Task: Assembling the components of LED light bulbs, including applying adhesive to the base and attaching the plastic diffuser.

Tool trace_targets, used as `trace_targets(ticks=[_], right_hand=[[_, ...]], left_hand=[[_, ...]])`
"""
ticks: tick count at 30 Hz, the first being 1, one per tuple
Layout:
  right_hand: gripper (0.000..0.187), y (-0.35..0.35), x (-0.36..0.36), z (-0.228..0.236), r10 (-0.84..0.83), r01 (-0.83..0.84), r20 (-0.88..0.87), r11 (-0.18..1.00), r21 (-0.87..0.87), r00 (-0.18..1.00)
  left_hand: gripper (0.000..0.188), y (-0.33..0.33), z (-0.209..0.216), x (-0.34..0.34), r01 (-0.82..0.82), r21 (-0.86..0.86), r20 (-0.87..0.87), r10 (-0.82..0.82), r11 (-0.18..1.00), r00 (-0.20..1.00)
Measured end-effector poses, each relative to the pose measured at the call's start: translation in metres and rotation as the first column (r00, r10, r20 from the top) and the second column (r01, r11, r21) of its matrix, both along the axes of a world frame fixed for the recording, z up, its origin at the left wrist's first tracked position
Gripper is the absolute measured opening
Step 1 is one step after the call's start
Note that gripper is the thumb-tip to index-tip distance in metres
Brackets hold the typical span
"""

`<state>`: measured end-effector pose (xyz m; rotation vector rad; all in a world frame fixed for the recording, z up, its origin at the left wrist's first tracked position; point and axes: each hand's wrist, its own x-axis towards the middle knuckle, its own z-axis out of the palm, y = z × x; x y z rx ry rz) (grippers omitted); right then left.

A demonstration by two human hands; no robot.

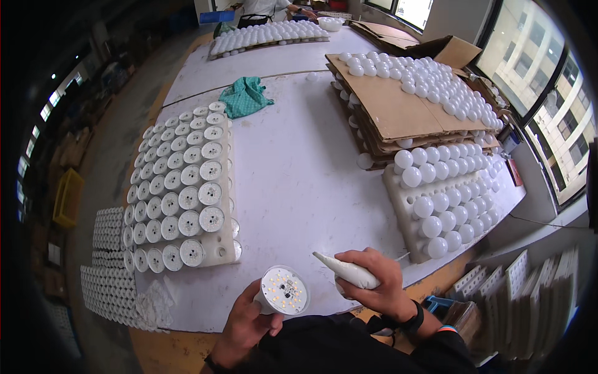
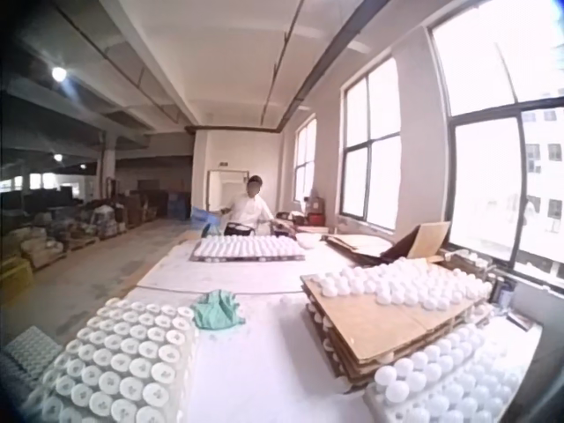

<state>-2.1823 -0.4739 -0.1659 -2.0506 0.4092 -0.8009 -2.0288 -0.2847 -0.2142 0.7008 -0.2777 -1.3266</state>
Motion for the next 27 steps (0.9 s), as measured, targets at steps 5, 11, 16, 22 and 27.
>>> trace_targets(ticks=[5,11,16,22,27], right_hand=[[0.029,0.007,0.004,0.000,0.043,-0.023,0.133,0.988,-0.150,0.990],[0.039,0.017,0.003,0.012,0.122,-0.112,0.040,0.974,-0.198,0.992],[0.043,0.016,0.006,0.015,0.178,-0.160,0.055,0.957,-0.243,0.983],[0.043,0.018,0.011,0.015,0.192,-0.169,0.059,0.946,-0.277,0.980],[0.045,0.017,0.011,0.012,0.241,-0.221,0.033,0.928,-0.299,0.970]], left_hand=[[0.053,-0.003,-0.001,-0.002,0.059,0.024,-0.072,-0.057,0.998,0.996],[0.055,0.000,0.007,0.001,0.154,0.039,-0.069,-0.152,0.987,0.986],[0.050,0.001,0.009,0.000,0.231,0.014,-0.211,-0.222,0.973,0.952],[0.049,0.002,0.020,-0.003,0.206,0.176,-0.207,-0.169,0.963,0.964],[0.049,0.001,0.021,-0.004,0.200,0.163,-0.191,-0.168,0.966,0.967]])
